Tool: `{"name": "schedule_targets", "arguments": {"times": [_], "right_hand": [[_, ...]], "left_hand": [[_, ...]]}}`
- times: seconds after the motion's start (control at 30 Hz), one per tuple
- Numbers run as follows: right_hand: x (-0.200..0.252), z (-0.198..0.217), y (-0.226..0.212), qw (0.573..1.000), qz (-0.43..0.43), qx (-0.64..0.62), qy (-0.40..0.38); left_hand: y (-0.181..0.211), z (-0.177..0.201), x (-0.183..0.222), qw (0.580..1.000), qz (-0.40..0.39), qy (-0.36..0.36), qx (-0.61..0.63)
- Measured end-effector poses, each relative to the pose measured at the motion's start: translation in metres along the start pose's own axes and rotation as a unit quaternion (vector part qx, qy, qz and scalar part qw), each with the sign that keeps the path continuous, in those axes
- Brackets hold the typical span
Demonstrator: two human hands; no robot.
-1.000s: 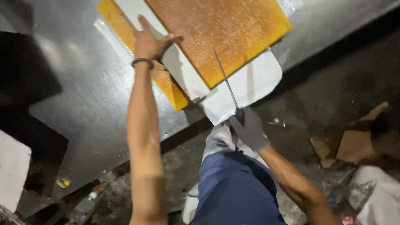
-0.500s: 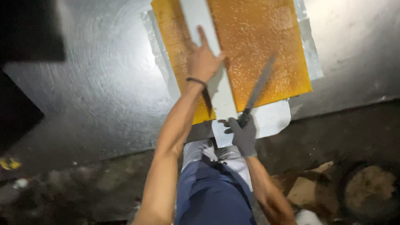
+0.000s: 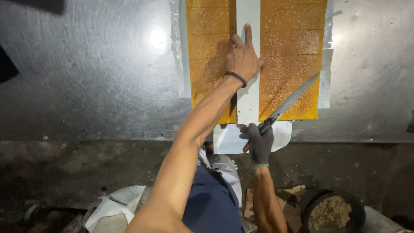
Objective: The person uses a straight edge and a knife to measure and cut a large sheet of cake into square portions, then places the portions into a metal tray.
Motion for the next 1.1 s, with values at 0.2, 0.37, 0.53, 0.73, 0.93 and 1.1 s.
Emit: {"name": "schedule_targets", "arguments": {"times": [0.2,0.37,0.53,0.73,0.93,1.1], "right_hand": [[-0.009,0.008,0.008,1.0,-0.001,-0.013,-0.014],[-0.007,0.007,0.01,1.0,0.0,-0.001,-0.002],[-0.008,0.0,0.001,1.0,0.013,-0.011,-0.02],[-0.007,0.021,0.027,0.998,-0.049,0.039,0.024],[-0.016,0.015,0.016,1.0,0.024,-0.007,0.01],[-0.009,0.014,0.019,0.996,-0.049,0.072,0.03]], "left_hand": [[-0.002,-0.005,-0.003,1.0,0.017,-0.016,-0.014],[-0.001,-0.001,-0.003,0.999,0.016,-0.003,-0.041],[0.001,0.002,-0.011,0.999,0.017,0.016,-0.049],[-0.007,-0.011,-0.015,0.999,-0.005,-0.034,-0.01],[-0.008,-0.02,-0.027,0.999,-0.039,-0.004,-0.017],[-0.011,-0.039,-0.032,0.999,-0.052,-0.003,0.003]]}}
Point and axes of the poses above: each hand's wrist, its own x-axis away from the middle knuckle, its own z-axis out of the back of the hand, y = z × x, the point moved 10 cm from there along -x, towards the middle knuckle
